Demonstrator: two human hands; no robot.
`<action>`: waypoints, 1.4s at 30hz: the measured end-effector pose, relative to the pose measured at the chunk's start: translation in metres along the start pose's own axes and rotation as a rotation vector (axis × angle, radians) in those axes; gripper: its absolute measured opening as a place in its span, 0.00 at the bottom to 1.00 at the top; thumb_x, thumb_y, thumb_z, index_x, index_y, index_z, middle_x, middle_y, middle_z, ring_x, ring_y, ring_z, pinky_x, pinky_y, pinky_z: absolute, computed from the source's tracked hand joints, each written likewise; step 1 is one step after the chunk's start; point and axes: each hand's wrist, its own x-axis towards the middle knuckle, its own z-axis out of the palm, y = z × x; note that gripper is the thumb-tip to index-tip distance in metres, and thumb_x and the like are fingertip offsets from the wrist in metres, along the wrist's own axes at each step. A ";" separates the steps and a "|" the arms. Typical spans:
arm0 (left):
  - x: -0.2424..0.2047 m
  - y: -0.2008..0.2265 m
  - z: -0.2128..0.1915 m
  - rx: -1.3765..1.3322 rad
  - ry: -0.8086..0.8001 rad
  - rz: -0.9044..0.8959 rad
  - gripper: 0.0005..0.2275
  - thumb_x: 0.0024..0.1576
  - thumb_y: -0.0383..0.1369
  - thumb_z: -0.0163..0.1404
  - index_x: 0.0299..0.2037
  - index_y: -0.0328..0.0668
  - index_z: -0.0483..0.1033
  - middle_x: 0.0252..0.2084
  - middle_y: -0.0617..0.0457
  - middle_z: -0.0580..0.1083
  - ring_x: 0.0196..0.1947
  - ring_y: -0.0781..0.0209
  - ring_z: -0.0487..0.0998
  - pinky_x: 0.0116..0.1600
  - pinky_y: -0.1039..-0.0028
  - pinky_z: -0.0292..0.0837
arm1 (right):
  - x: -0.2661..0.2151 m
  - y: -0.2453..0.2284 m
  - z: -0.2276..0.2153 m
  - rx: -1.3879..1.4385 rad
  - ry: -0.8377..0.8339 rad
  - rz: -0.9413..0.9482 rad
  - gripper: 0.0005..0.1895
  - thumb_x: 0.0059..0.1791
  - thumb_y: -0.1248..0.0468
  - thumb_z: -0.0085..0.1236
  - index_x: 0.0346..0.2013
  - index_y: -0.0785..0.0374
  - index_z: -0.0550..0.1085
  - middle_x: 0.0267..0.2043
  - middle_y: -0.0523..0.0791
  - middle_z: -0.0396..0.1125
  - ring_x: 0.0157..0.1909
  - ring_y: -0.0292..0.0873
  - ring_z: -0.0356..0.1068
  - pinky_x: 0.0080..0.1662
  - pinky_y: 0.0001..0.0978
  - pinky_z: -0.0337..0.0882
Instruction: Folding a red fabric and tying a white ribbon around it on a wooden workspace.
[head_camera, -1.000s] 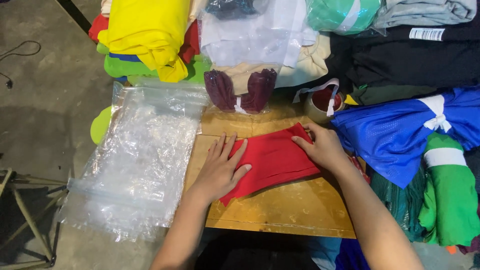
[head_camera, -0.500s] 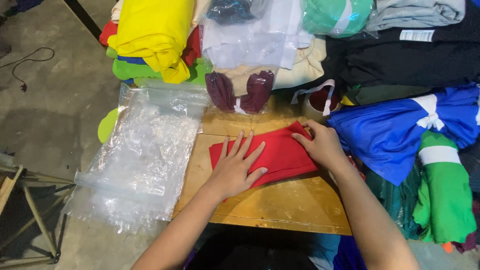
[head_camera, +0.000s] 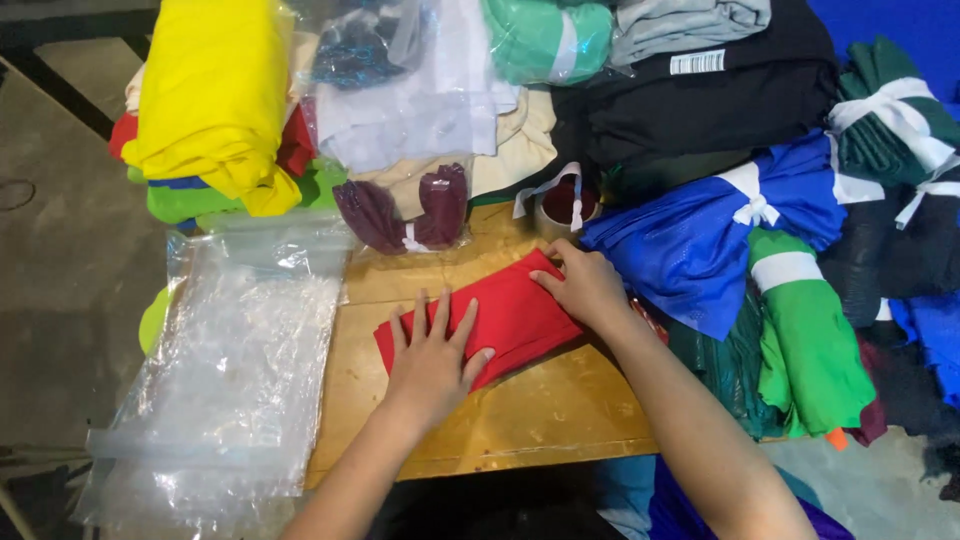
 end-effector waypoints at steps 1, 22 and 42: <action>-0.010 0.014 -0.020 0.011 0.001 0.011 0.31 0.65 0.58 0.29 0.76 0.58 0.49 0.78 0.40 0.46 0.78 0.36 0.38 0.73 0.34 0.28 | 0.002 -0.003 -0.003 0.008 0.011 0.008 0.17 0.49 0.50 0.63 0.51 0.47 0.76 0.36 0.49 0.78 0.47 0.55 0.78 0.48 0.49 0.77; -0.083 0.134 -0.105 -0.361 -0.656 -0.214 0.16 0.61 0.32 0.42 0.24 0.76 0.70 0.20 0.86 0.58 0.18 0.89 0.62 0.23 0.87 0.49 | 0.004 -0.011 -0.015 -0.098 -0.152 0.018 0.28 0.54 0.47 0.53 0.64 0.56 0.69 0.57 0.50 0.72 0.55 0.56 0.73 0.52 0.49 0.75; 0.067 0.003 0.012 -0.311 0.492 1.017 0.14 0.63 0.30 0.49 0.53 0.25 0.75 0.53 0.31 0.74 0.56 0.32 0.73 0.56 0.47 0.70 | 0.022 0.032 0.021 -0.021 0.006 -0.111 0.15 0.52 0.52 0.52 0.50 0.50 0.78 0.40 0.53 0.78 0.50 0.61 0.76 0.50 0.58 0.73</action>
